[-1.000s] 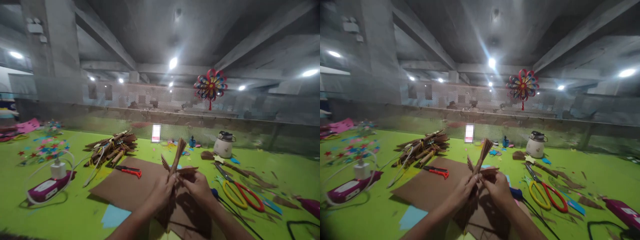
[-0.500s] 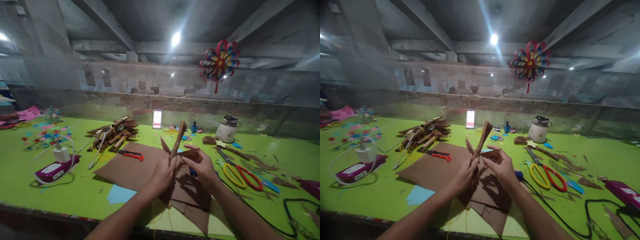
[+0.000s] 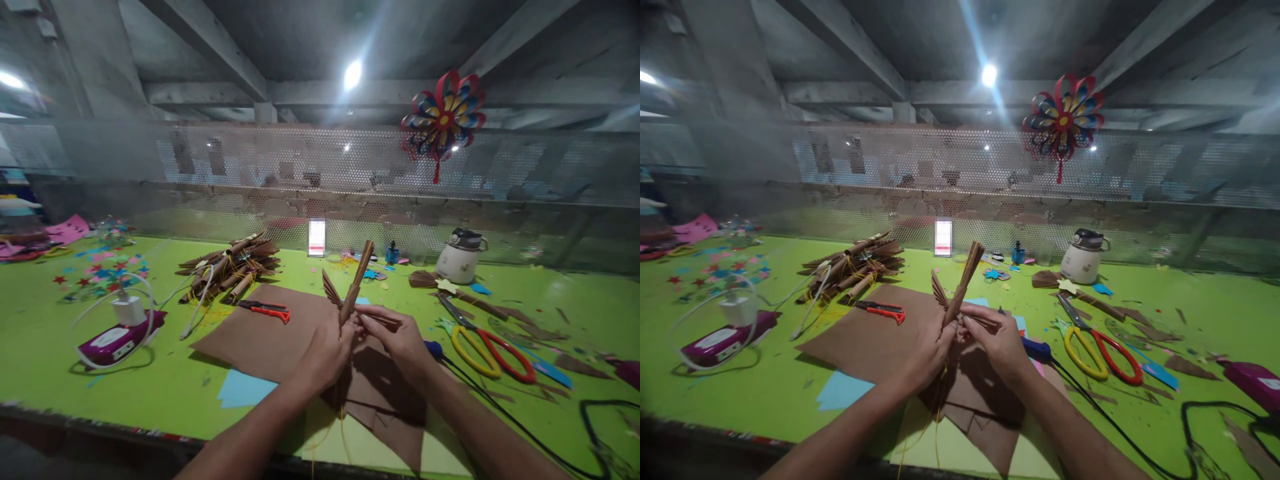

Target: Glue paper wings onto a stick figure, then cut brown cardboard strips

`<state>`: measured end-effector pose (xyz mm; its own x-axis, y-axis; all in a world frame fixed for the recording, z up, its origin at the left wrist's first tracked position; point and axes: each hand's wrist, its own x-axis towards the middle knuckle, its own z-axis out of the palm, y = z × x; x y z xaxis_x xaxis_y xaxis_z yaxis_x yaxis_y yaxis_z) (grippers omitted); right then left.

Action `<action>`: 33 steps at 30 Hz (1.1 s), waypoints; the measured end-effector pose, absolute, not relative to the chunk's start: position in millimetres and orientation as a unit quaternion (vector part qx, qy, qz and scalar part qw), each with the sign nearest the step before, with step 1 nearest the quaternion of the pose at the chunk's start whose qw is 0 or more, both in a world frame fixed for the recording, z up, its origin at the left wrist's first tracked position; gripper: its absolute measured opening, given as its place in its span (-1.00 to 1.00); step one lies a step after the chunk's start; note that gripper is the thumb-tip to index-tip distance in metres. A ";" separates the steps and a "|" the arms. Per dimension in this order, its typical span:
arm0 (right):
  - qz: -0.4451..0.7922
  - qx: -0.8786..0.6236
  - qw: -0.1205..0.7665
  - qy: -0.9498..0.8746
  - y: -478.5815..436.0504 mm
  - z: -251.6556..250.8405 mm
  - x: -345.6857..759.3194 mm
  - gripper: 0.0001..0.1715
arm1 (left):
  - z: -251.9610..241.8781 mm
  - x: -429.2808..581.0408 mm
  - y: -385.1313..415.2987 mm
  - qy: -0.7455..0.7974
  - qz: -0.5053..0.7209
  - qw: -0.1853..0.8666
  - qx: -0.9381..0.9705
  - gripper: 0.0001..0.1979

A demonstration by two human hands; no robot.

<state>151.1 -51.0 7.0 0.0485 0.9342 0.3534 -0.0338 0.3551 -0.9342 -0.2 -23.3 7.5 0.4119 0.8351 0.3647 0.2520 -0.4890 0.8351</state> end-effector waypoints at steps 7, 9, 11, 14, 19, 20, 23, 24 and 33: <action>0.439 -0.394 0.603 -0.537 -50.4 1.0 154.2 -0.56 | 6.1 0.6 -25.6 0.346 0.397 0.378 0.761 -0.68; 0.451 -0.388 0.603 -0.531 -49.7 0.4 155.8 -0.58 | 3.8 1.6 -23.4 0.343 0.395 0.385 0.760 -0.68; 0.454 -0.389 0.600 -0.532 -48.5 0.8 156.5 -0.59 | 0.9 2.8 -20.7 0.330 0.392 0.408 0.756 -0.68; 0.445 -0.393 0.599 -0.537 -47.0 2.9 155.7 -0.58 | -4.8 5.1 -17.3 0.311 0.389 0.457 0.738 -0.69; 0.447 -0.388 0.599 -0.540 -48.0 7.2 153.9 -0.59 | -13.4 7.7 -15.2 0.297 0.390 0.501 0.714 -0.69; 0.445 -0.392 0.597 -0.540 -48.5 7.9 154.2 -0.59 | -13.6 8.0 -15.3 0.299 0.390 0.501 0.712 -0.69; 0.436 -0.399 0.594 -0.545 -49.2 9.8 155.8 -0.62 | -11.1 8.3 -16.2 0.309 0.385 0.512 0.703 -0.68; 0.437 -0.392 0.598 -0.546 -49.0 10.4 156.2 -0.61 | -9.8 8.3 -16.5 0.312 0.385 0.518 0.697 -0.68; 0.383 -0.403 0.639 -0.531 -42.4 10.9 156.3 -0.74 | 4.6 11.4 -25.2 0.310 0.370 0.557 0.676 -0.70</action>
<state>156.3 -42.4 10.9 0.1427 0.9175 0.3713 -0.0610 0.3826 -0.9219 11.4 -25.2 4.6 0.5338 0.8312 0.1555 0.0068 -0.1880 0.9821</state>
